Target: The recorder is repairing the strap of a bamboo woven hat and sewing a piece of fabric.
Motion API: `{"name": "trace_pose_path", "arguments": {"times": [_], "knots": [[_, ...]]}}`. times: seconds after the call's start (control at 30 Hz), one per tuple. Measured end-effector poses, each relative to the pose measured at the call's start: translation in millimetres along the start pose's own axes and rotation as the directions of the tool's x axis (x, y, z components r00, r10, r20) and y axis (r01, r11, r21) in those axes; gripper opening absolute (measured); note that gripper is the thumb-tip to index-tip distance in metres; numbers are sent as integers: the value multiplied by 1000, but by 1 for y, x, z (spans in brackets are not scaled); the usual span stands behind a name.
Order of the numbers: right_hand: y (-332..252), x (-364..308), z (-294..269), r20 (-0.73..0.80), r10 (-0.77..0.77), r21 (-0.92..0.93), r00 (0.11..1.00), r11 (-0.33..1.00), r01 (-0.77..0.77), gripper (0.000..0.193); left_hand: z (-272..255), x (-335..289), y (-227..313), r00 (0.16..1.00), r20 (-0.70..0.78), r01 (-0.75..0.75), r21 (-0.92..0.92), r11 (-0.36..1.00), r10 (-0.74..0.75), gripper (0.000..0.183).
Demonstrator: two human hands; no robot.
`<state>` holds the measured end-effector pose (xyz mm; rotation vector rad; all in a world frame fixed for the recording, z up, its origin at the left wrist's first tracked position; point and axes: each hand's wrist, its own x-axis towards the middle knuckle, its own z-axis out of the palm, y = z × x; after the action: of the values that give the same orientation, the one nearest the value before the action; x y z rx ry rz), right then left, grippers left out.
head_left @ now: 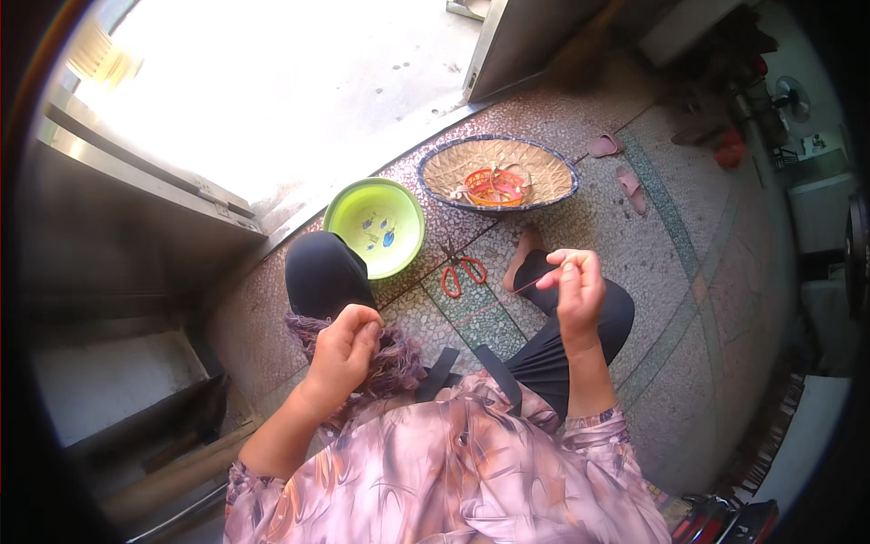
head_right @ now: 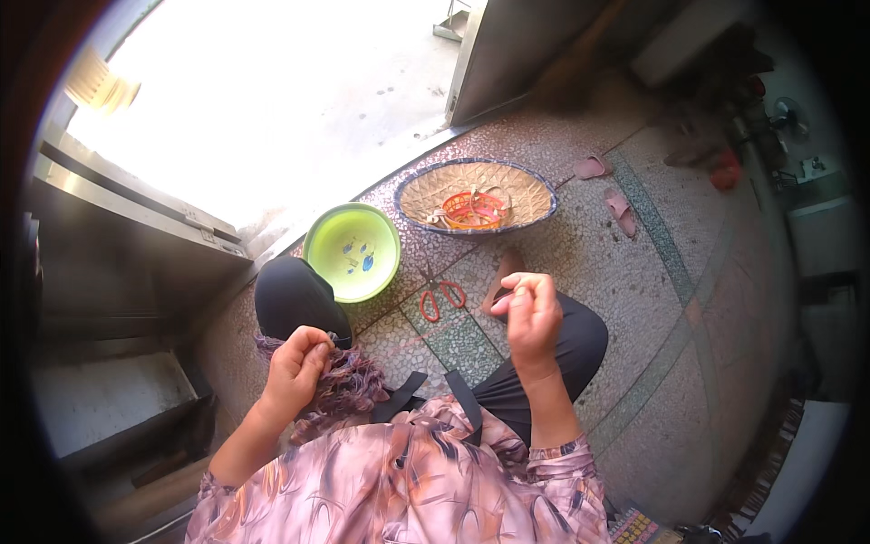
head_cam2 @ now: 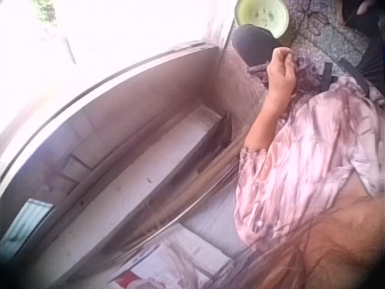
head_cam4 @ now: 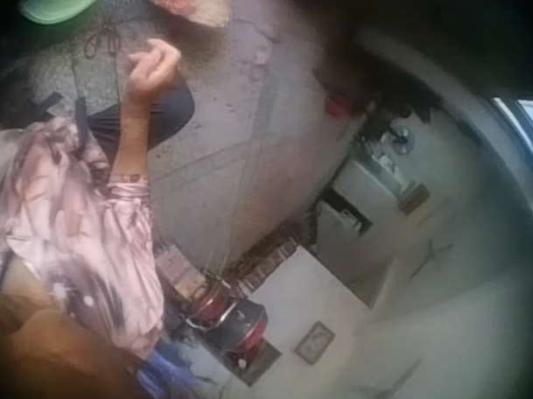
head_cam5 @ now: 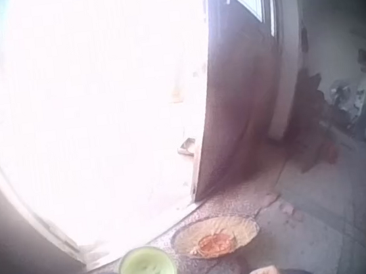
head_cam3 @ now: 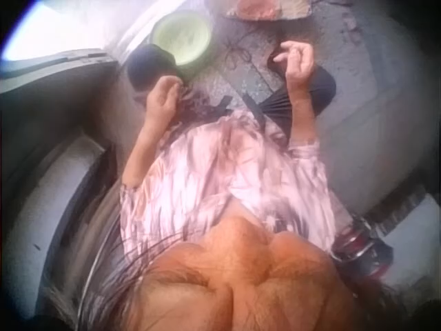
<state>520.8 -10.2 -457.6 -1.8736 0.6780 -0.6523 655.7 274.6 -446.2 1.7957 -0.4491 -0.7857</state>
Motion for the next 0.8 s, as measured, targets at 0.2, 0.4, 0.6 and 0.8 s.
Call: {"name": "trace_pose_path", "arguments": {"times": [0.2, 0.4, 0.6, 0.8], "knots": [[0, 16, -48, 445, 274, 876, 852, 64, -478, 13, 4, 3, 0, 976, 91, -218, 422, 880, 198, 8], [42, 49, -178, -217, 255, 966, 942, 196, 169, 6, -41, 13, 4, 984, 6, -165, 381, 910, 176, 3], [108, 65, -368, -754, 329, 629, 568, 611, 481, 10, -161, 7, -23, 972, -193, -32, 463, 886, 136, 5], [124, 14, -522, -869, 319, 453, 378, 820, 349, 12, -290, -34, -79, 886, -420, 153, 667, 729, 197, 9]]}}
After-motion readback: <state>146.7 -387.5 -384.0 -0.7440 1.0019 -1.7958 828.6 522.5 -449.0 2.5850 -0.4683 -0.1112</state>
